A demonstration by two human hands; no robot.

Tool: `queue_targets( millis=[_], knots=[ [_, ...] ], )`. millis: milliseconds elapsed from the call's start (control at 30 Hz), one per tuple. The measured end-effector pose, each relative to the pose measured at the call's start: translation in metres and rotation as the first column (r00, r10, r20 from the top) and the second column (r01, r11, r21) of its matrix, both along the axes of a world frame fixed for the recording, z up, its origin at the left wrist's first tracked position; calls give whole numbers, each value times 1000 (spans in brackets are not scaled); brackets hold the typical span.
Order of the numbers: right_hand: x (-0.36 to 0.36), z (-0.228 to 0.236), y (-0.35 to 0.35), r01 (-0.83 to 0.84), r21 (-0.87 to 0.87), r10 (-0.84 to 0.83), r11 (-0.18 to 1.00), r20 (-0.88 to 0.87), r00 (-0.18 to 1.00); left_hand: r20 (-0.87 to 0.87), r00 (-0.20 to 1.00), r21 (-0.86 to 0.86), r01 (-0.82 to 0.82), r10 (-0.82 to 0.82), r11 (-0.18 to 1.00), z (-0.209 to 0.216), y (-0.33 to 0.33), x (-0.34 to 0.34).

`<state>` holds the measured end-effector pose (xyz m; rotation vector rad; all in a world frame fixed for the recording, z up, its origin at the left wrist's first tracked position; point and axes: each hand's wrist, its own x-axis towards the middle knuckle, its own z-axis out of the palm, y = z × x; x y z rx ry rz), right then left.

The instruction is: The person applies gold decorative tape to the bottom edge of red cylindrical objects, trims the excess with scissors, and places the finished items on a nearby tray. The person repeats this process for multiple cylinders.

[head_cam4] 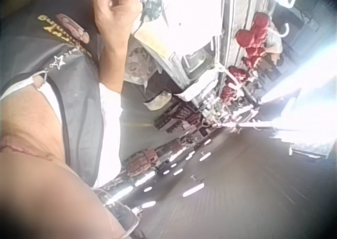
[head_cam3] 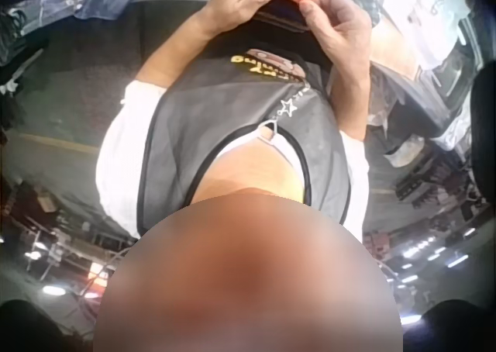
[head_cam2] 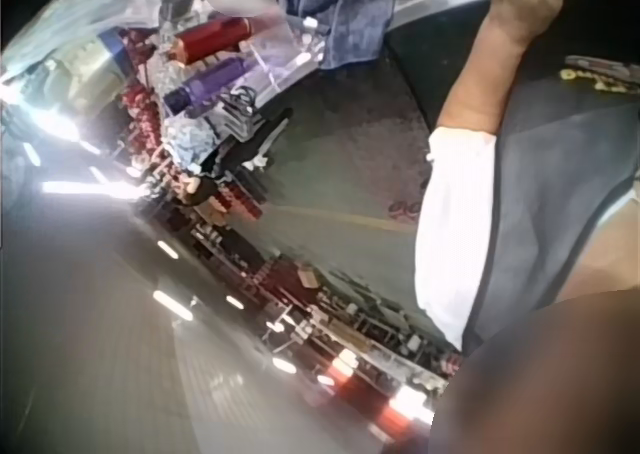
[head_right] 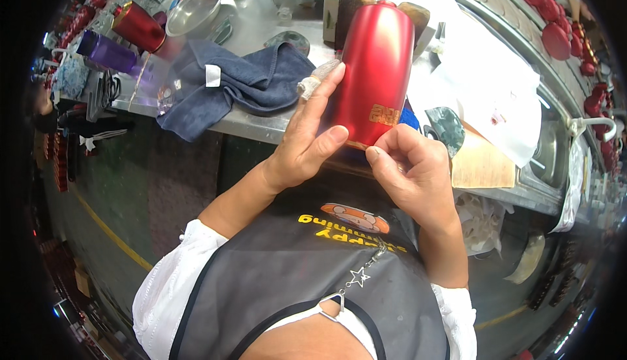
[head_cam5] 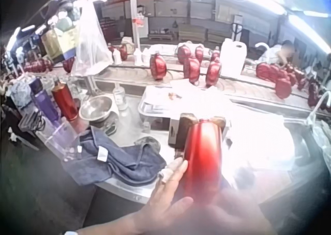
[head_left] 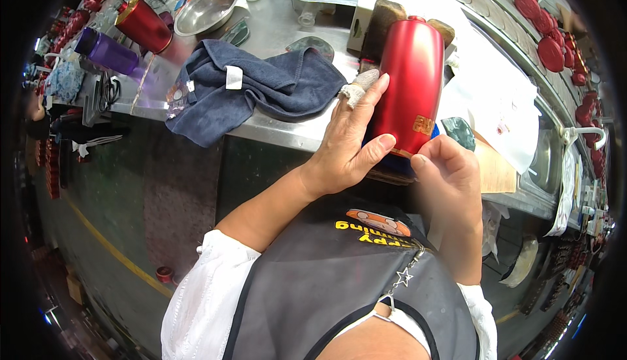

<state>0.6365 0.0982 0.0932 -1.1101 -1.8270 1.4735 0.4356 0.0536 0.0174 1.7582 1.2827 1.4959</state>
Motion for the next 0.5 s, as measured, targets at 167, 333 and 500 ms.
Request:
queue_targets(
  millis=[167,333,500],
  knots=[
    [1,-1,1,-8,-34,8,999,-2,1000,3,1000,4,-7,7,1000,0,0,1],
    [0,-2,1,-7,-22,7,1000,3,1000,-37,999,24,-37,38,999,1,1,2],
    [-1,-2,0,-4,-6,4,1000,-26,1000,-73,995,58,-57,62,997,1,3,4]
  ],
)
